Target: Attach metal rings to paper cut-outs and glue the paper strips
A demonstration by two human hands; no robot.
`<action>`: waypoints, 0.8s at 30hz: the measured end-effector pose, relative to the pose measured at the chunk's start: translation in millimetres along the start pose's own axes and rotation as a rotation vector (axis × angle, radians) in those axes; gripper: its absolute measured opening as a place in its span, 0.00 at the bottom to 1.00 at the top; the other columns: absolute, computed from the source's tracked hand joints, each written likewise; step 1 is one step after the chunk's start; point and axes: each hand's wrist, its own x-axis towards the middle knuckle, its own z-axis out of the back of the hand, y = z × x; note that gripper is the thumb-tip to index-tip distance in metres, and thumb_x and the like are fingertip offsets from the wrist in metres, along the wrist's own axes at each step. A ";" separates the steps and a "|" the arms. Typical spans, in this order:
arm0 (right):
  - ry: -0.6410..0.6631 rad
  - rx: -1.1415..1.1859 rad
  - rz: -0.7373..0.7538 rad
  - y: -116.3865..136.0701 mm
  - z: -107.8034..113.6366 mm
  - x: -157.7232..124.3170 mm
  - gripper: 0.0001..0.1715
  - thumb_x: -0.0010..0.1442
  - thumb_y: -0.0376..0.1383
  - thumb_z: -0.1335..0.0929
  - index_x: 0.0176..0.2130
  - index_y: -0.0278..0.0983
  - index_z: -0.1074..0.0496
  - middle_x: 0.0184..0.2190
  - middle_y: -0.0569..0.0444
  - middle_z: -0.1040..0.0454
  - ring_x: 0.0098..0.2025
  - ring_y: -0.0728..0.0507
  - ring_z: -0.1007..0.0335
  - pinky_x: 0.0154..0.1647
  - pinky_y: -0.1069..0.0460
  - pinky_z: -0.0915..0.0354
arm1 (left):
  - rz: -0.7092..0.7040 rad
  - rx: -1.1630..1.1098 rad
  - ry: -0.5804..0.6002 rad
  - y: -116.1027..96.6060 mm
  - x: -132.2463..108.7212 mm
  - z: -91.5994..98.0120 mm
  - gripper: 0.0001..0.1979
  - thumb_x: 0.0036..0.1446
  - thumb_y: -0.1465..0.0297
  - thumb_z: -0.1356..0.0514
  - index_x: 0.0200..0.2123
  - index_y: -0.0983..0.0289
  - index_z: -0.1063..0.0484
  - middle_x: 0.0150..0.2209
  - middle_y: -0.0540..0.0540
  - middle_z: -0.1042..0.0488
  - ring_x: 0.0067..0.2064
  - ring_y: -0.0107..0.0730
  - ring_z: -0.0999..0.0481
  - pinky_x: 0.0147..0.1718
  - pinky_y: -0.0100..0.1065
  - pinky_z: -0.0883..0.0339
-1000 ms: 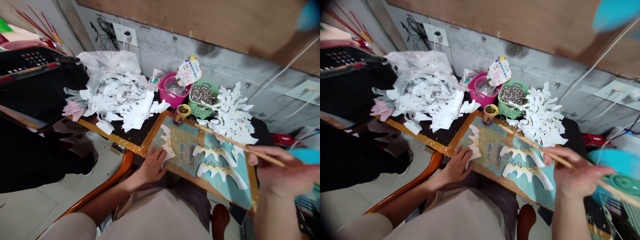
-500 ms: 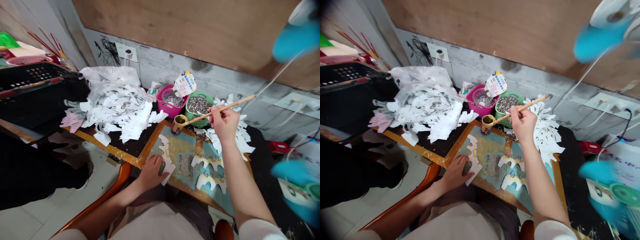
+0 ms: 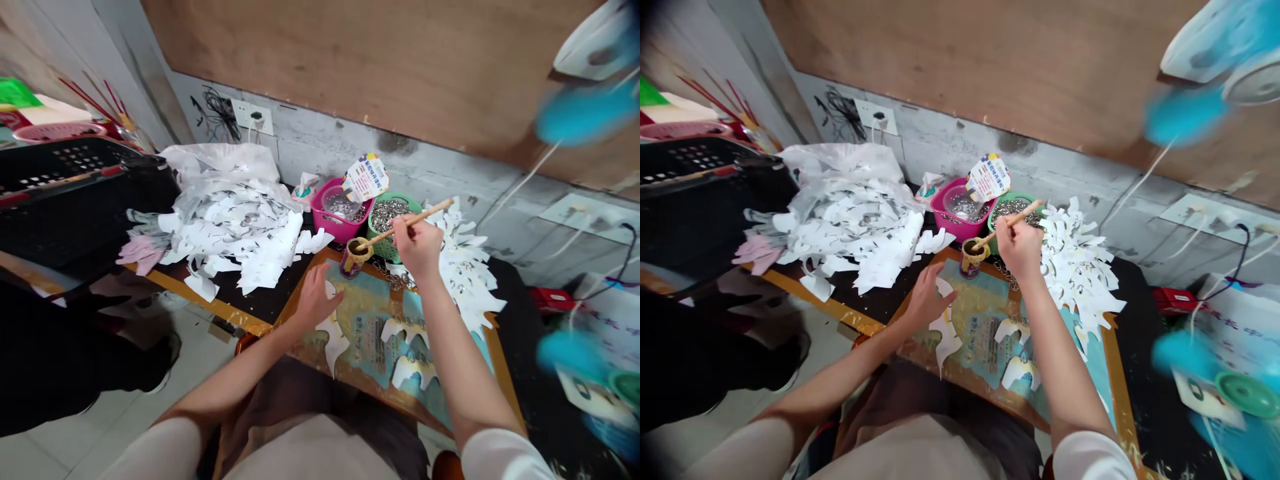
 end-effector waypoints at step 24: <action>-0.258 0.490 -0.430 22.1 2.5 -92.1 0.18 0.65 0.46 0.34 0.35 0.35 0.24 0.21 0.56 0.25 0.18 0.49 0.29 0.21 0.54 0.32 | -0.176 0.009 -0.101 -6.3 67.1 -17.9 0.29 0.48 0.71 0.34 0.55 0.58 0.35 0.53 0.57 0.24 0.55 0.46 0.26 0.69 0.55 0.65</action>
